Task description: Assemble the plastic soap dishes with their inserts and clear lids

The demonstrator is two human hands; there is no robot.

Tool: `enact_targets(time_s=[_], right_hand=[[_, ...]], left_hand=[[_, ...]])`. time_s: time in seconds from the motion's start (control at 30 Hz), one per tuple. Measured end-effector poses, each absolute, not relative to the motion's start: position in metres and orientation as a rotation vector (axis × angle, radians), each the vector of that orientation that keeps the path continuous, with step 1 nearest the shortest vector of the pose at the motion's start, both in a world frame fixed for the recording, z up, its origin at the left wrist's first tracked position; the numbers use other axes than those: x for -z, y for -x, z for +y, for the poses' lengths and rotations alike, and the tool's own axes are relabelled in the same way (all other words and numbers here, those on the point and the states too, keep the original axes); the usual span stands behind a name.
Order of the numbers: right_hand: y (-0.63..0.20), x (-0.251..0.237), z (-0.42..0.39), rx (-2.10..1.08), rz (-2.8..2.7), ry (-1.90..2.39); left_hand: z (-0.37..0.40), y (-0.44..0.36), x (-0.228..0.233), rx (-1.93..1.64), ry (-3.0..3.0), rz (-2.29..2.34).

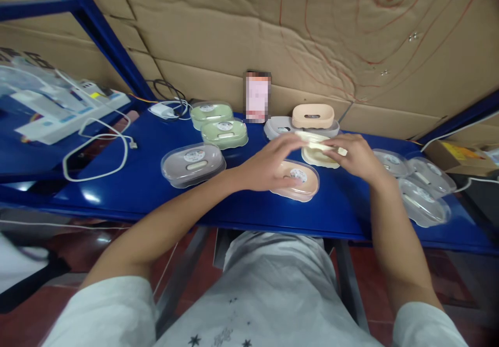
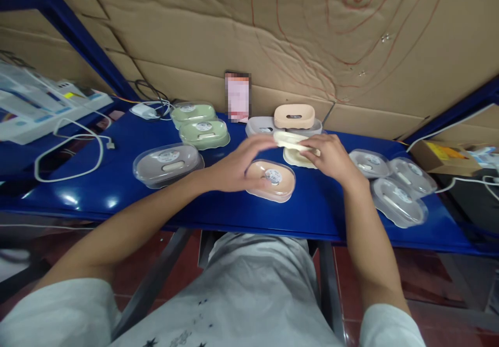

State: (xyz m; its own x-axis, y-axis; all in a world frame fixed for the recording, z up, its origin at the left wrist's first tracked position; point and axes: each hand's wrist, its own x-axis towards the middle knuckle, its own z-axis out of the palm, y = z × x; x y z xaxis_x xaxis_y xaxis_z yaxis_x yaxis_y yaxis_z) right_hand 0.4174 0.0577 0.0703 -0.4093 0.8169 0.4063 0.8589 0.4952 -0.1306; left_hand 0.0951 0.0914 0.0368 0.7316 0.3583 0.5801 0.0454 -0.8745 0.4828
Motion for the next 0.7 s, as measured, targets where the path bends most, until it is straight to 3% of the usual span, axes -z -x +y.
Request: enact_targets(time_s=[0.17, 0.3, 0.47, 0.7], right_hand=[[-0.431, -0.054, 0.060, 0.163, -2.350, 1.639], [-0.410, -0.061, 0.054, 0.163, -2.243, 1.605], [-0.368, -0.076, 0.038, -0.168, -2.296, 1.223], [-0.346, -0.054, 0.033, -0.344, -2.423, 1.141]], left_hand=[[0.076, -0.093, -0.039, -0.504, -2.754, 0.259], [0.084, -0.093, -0.031, -0.493, -2.744, 0.320], [0.096, -0.095, -0.027, -0.479, -2.562, 0.484], [0.111, -0.094, -0.020, -0.531, -2.387, 0.585]])
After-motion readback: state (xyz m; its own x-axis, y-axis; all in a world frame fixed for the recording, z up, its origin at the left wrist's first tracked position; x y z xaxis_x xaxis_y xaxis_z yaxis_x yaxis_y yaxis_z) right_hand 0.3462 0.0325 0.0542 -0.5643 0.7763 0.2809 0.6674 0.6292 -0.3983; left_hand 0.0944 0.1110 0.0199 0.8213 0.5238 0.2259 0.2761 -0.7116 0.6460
